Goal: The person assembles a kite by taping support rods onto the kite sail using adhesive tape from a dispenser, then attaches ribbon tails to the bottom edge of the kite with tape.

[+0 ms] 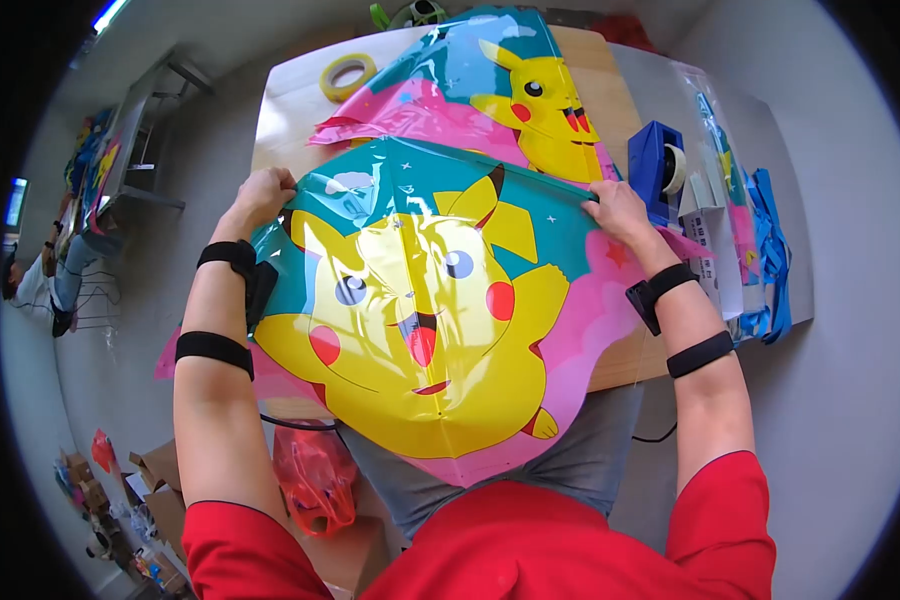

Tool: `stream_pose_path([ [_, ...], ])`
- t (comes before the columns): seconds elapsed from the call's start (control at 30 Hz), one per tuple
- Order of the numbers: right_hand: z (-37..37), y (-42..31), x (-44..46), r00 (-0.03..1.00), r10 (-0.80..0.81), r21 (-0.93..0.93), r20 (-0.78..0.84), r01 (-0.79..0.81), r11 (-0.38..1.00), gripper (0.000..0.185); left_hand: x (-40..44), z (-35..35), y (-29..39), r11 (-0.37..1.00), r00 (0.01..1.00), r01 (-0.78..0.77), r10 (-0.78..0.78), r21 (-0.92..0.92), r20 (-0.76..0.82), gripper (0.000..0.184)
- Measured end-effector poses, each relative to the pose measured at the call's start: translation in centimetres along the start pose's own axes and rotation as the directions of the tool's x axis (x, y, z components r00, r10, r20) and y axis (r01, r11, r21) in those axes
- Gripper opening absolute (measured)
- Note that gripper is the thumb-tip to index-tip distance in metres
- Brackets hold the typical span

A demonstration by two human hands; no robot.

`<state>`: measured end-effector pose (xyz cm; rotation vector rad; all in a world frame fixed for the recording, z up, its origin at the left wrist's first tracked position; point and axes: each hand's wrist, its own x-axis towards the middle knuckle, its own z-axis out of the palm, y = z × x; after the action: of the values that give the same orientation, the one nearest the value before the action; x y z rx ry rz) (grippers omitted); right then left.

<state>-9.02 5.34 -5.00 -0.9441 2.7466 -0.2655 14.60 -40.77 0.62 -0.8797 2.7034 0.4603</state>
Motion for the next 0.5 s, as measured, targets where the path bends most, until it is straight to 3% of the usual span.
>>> stream_pose_path([
  [0.23, 2.6, -0.5, 0.0, 0.998, 0.018, 0.021, -0.067, -0.017, 1.0, 0.019, 1.4, 4.2, -1.5, 0.994, 0.995, -0.093, 0.092, -0.048, -0.023, 0.014],
  [0.33, 2.5, -0.9, -0.1, 0.995, 0.044, 0.029, -0.089, -0.042, 0.999, 0.018, 0.5, 4.1, -0.9, 0.999, 0.997, -0.046, 0.047, 0.015, -0.064, 0.022],
  [0.37, 2.4, -1.3, -0.3, 0.994, 0.058, 0.026, -0.097, -0.056, 0.998, 0.017, 0.0, 4.4, -0.7, 0.992, 0.979, -0.077, 0.094, 0.103, -0.179, 0.026],
  [0.43, 3.3, -1.3, -0.6, 0.964, -0.041, 0.01, -0.264, 0.045, 0.999, 0.015, -1.5, 5.3, -0.2, 0.954, 0.898, -0.099, 0.208, 0.282, -0.388, 0.034],
  [0.5, 4.7, -1.1, -1.0, 0.921, -0.131, 0.006, -0.367, 0.144, 0.99, 0.013, -3.8, 6.8, 1.6, 0.939, 0.877, -0.11, 0.246, 0.326, -0.414, 0.048],
])
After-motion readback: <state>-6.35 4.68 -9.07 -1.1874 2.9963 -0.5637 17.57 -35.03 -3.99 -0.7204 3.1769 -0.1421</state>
